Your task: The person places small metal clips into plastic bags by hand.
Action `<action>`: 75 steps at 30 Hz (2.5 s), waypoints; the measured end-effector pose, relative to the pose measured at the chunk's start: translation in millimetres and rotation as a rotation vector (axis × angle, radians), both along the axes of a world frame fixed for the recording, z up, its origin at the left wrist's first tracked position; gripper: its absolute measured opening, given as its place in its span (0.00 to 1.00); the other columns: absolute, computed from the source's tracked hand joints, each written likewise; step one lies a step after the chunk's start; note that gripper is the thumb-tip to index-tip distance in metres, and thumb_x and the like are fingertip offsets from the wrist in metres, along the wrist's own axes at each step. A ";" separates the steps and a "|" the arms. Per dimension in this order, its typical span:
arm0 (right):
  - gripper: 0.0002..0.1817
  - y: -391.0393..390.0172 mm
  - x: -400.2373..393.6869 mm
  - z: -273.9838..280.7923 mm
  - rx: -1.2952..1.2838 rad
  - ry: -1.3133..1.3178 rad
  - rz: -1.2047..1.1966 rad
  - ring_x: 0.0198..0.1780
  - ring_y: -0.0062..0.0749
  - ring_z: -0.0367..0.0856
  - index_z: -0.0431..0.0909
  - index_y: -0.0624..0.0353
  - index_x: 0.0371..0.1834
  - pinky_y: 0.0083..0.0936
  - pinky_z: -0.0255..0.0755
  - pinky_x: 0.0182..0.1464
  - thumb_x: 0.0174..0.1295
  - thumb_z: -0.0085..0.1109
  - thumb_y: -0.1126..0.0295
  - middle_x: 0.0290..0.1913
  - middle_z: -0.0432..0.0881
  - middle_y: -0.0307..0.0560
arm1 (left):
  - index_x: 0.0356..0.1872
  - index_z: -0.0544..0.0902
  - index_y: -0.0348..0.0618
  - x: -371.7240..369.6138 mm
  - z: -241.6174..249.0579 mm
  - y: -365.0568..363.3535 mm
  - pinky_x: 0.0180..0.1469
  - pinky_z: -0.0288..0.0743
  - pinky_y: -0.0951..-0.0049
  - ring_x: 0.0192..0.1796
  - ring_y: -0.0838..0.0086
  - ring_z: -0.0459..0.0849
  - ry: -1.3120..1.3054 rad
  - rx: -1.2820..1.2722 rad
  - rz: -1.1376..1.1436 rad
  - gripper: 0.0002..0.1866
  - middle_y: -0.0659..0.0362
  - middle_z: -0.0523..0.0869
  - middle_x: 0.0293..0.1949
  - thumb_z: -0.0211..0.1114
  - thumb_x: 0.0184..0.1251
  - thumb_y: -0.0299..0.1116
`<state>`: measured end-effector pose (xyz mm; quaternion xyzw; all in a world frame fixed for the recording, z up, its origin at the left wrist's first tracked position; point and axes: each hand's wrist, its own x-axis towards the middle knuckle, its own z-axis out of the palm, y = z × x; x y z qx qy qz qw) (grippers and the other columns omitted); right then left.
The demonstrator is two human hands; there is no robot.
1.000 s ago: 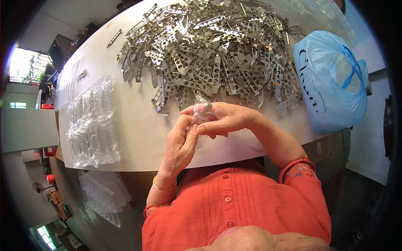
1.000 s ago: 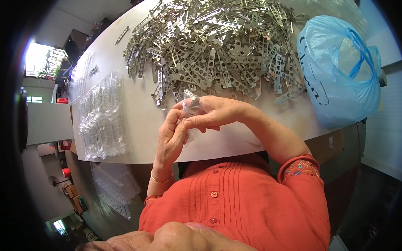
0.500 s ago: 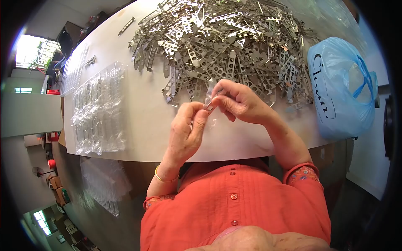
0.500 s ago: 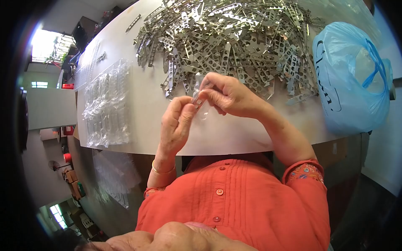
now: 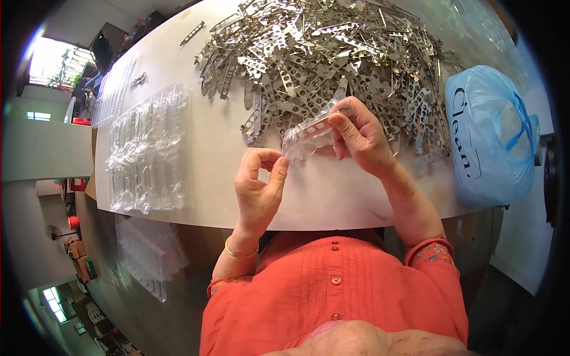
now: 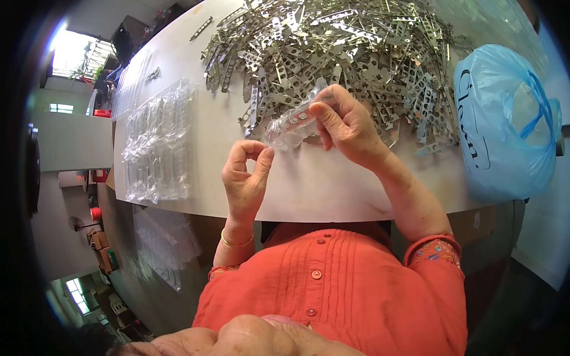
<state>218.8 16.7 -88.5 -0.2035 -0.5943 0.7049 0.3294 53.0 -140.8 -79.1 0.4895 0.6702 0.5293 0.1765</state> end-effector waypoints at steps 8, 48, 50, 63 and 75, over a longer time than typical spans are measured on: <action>0.10 -1.8 -0.4 -4.1 0.073 -0.014 0.048 0.20 0.13 0.69 0.72 0.59 0.45 0.15 0.64 0.23 0.78 0.54 0.63 0.24 0.74 0.35 | 0.42 0.82 0.38 4.8 6.2 1.9 0.46 0.75 0.76 0.38 0.79 0.77 0.062 0.017 0.068 0.09 0.63 0.81 0.37 0.73 0.65 0.23; 0.13 -1.3 0.1 -2.9 -0.194 -0.004 0.289 0.21 0.19 0.76 0.72 0.60 0.43 0.19 0.72 0.22 0.79 0.52 0.61 0.26 0.76 0.37 | 0.42 0.82 0.34 -38.5 0.9 -1.9 0.43 0.80 0.75 0.38 0.78 0.85 -0.916 -0.085 -0.283 0.10 0.59 0.88 0.36 0.62 0.79 0.33; 0.12 -1.0 -0.2 -4.2 -0.189 -0.014 0.292 0.21 0.19 0.76 0.72 0.60 0.43 0.19 0.72 0.22 0.79 0.52 0.61 0.26 0.76 0.38 | 0.42 0.82 0.34 -39.9 -0.4 -2.8 0.42 0.80 0.76 0.37 0.79 0.85 -0.782 -0.087 -0.264 0.10 0.59 0.88 0.35 0.62 0.78 0.33; 0.12 -4.0 1.5 -1.1 -0.168 0.031 0.309 0.20 0.21 0.77 0.72 0.60 0.45 0.19 0.73 0.21 0.79 0.52 0.61 0.26 0.75 0.38 | 0.42 0.83 0.33 -33.1 5.1 1.4 0.40 0.79 0.78 0.36 0.79 0.86 -0.589 -0.116 -0.163 0.05 0.57 0.89 0.35 0.66 0.73 0.25; 0.13 -6.5 -4.4 -5.2 -0.180 0.069 0.154 0.21 0.20 0.77 0.71 0.60 0.44 0.20 0.76 0.23 0.79 0.51 0.60 0.28 0.77 0.39 | 0.41 0.80 0.34 -32.0 -0.2 -3.8 0.42 0.82 0.73 0.35 0.73 0.87 -0.621 -0.131 -0.125 0.05 0.54 0.88 0.34 0.68 0.69 0.22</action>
